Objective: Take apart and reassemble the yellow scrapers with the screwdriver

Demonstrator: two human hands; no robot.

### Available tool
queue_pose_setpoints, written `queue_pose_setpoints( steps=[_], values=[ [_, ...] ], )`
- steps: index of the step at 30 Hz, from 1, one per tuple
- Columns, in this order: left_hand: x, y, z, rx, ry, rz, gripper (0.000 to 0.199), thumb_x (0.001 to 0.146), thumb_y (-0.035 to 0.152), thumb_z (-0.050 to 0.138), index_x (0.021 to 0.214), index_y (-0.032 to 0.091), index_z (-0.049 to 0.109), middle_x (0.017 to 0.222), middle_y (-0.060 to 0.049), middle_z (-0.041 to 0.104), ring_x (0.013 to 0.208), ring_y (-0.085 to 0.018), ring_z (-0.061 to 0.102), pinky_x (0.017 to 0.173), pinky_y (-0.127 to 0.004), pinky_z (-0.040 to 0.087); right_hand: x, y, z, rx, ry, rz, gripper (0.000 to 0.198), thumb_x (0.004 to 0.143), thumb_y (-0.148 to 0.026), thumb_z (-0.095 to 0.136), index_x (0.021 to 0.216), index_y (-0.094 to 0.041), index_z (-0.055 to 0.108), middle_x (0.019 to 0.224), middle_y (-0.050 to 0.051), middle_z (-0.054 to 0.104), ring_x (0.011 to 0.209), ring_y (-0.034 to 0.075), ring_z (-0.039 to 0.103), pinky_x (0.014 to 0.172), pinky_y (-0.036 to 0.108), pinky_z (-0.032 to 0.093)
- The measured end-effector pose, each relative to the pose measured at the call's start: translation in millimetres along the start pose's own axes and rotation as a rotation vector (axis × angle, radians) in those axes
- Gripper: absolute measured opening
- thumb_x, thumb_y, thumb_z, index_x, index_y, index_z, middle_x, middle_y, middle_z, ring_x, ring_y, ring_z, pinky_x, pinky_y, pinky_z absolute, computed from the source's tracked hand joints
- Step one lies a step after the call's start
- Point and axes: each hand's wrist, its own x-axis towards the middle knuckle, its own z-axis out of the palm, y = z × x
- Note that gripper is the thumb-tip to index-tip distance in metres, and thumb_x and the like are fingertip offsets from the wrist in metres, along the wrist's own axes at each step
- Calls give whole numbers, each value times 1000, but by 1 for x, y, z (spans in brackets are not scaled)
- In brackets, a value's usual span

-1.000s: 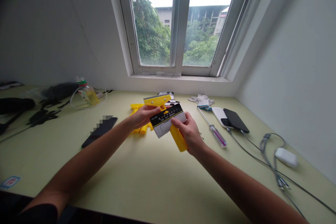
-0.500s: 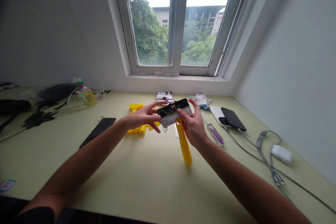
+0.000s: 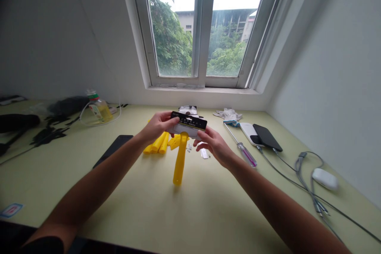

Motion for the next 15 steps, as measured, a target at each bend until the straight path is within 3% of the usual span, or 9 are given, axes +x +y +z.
queue_pose_setpoints(
  steps=[3,6,9,11,15],
  values=[
    [6,-1,-9,-92,170,40,33,73,40,75,91,14,66,82,-6,69,63,-15,65,49,-24,56,-4,9,8,-168,-278,139,44,84,-48,64,116,-19,58,111,10,63,94,20,62,76,33,53],
    [20,-6,-31,-66,348,70,32,70,35,76,91,15,62,80,-3,68,58,-13,64,47,-23,55,-7,19,17,-312,-416,194,51,85,-50,62,123,-17,54,113,11,62,95,21,63,76,34,53],
    [45,-13,-68,89,591,44,24,74,29,72,91,15,61,76,-2,66,50,-10,60,42,-19,51,-7,24,17,-461,-380,195,53,88,-50,57,131,-20,48,114,11,63,89,19,65,71,34,52],
    [65,-17,-96,155,808,-18,24,77,25,71,96,16,57,76,-1,64,47,-9,60,41,-18,49,-6,24,11,-540,-318,168,46,90,-49,55,126,-21,51,111,9,65,85,18,65,69,33,51],
    [92,-26,-146,194,1100,-66,27,85,19,63,107,20,47,81,2,59,42,-5,55,37,-15,44,-1,24,-4,-537,-278,139,38,91,-46,53,117,-19,53,100,7,67,80,18,65,64,31,49]
  ],
)
